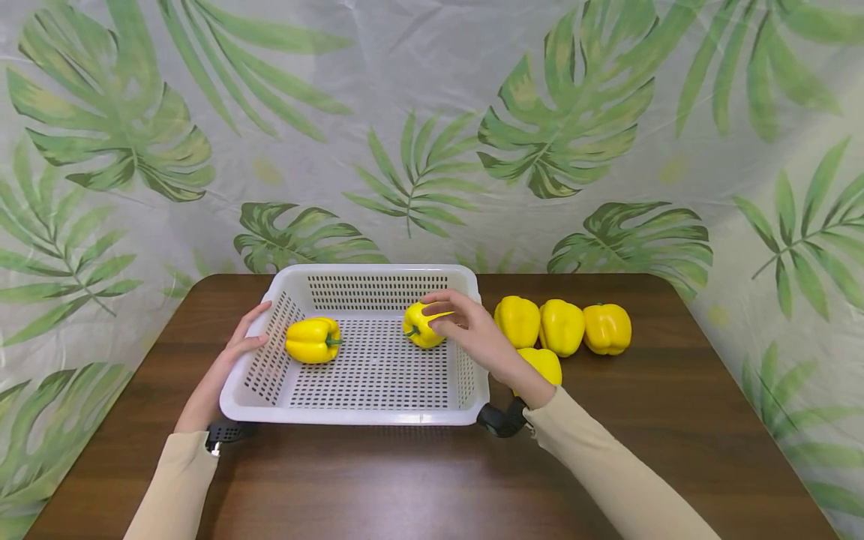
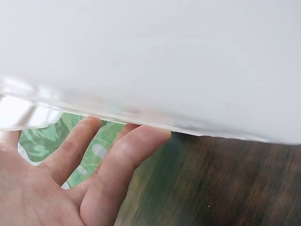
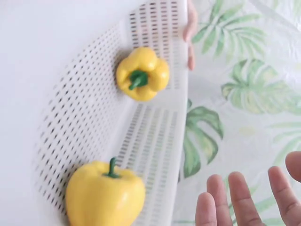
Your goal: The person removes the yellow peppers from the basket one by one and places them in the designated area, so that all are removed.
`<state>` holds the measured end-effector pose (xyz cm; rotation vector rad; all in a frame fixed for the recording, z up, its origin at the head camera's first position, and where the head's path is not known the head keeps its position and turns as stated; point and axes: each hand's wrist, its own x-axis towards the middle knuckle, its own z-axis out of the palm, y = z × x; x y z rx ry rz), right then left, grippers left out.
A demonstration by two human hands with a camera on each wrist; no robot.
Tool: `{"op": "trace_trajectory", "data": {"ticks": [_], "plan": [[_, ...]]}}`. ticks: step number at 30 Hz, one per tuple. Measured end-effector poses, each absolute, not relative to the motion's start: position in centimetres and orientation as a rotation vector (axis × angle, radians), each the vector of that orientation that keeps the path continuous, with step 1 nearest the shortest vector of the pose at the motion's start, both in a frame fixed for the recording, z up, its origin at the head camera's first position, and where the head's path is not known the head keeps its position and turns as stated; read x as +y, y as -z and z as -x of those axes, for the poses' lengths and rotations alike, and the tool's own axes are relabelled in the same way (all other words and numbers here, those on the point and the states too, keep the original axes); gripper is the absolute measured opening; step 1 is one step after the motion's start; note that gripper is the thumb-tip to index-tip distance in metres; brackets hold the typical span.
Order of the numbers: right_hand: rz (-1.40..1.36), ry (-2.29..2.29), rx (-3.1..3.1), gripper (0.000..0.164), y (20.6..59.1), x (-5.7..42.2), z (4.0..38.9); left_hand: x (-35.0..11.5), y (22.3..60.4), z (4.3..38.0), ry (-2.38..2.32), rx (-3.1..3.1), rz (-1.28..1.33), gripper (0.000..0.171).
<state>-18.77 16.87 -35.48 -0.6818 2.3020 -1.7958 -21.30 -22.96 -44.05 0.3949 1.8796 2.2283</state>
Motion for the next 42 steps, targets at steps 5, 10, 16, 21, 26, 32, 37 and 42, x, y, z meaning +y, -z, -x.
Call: {"op": "trace_trajectory", "data": {"ticks": [5, 10, 16, 21, 26, 32, 37, 42], "plan": [[0.754, 1.779, 2.250, 0.035, 35.2, 15.3, 19.2, -23.0, 44.2, 21.5, -2.252, 1.869, -0.406, 0.061], [0.764, 1.786, 2.192, 0.035, 35.1, 13.8, 19.8, -23.1, 44.3, 21.5, -2.252, 1.866, -0.407, 0.062], [0.755, 1.791, 2.177, 0.033, 35.4, 12.0, 20.5, -23.0, 44.3, 21.4, -2.242, 1.864, -0.389, 0.062], [0.739, 1.770, 2.185, 0.032, 35.8, 10.7, 21.0, -23.0, 44.3, 21.3, -2.242, 1.870, -0.393, 0.062], [0.739, 1.749, 2.185, 0.033, 36.4, 9.5, 21.8, -23.0, 44.2, 21.2, -2.228, 1.865, -0.399, 0.061], [0.742, 1.732, 2.167, 0.036, 36.8, 8.2, 22.5, -23.0, 44.2, 21.2, -2.232, 1.856, -0.395, 0.062], [0.719, 1.682, 2.183, 0.038, 37.1, 7.0, 22.9, -22.9, 44.2, 21.3, -2.230, 1.866, -0.403, 0.061], [0.689, 1.610, 2.211, 0.037, 37.5, 5.9, 23.1, -23.0, 44.2, 21.3, -2.227, 1.878, -0.422, 0.061]]}}
